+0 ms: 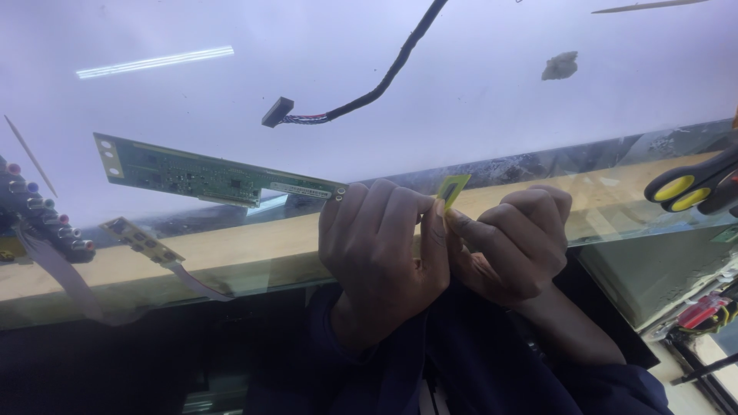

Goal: The person cleans a small yellow electronic component using a cotton swab and a liquid from a spray bottle. They repeatedly spray the component and wipe it with the swab, occasionally placing it on the glass surface.

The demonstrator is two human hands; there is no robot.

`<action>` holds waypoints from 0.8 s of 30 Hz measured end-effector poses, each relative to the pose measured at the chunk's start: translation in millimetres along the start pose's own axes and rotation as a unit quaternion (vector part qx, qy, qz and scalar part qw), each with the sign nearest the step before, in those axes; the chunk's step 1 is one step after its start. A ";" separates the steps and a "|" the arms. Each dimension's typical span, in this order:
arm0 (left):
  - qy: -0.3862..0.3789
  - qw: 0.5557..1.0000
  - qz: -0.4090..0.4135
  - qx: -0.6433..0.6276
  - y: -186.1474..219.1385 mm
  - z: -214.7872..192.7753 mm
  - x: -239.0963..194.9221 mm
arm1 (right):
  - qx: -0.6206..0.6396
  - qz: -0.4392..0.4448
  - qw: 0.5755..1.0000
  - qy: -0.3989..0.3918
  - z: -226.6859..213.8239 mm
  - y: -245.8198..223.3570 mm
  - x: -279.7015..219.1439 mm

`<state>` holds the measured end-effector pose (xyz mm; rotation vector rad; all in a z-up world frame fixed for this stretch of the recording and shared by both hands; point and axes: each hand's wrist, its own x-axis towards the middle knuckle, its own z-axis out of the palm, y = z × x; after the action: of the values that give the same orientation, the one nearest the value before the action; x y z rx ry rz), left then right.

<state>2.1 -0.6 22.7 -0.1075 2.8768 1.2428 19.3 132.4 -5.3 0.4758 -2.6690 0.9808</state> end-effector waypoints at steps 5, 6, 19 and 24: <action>-0.006 1.000 0.003 0.001 -0.9 1.6 1.9 | -0.007 0.011 1.000 -0.006 0.9 0.4 3.0; 0.000 1.000 0.000 0.003 -0.8 2.2 1.7 | -0.004 0.007 1.000 -0.001 2.8 0.8 2.7; -0.011 1.000 0.002 0.004 -0.2 3.2 2.8 | -0.030 0.034 0.999 -0.005 -2.4 0.7 3.7; -0.007 1.000 0.003 0.009 0.2 5.0 2.6 | -0.017 0.027 0.999 -0.017 -2.9 2.6 4.4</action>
<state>-0.6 3.1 19.3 -0.0906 2.8764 1.2143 14.6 135.2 -3.2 0.4201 -2.7375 0.9477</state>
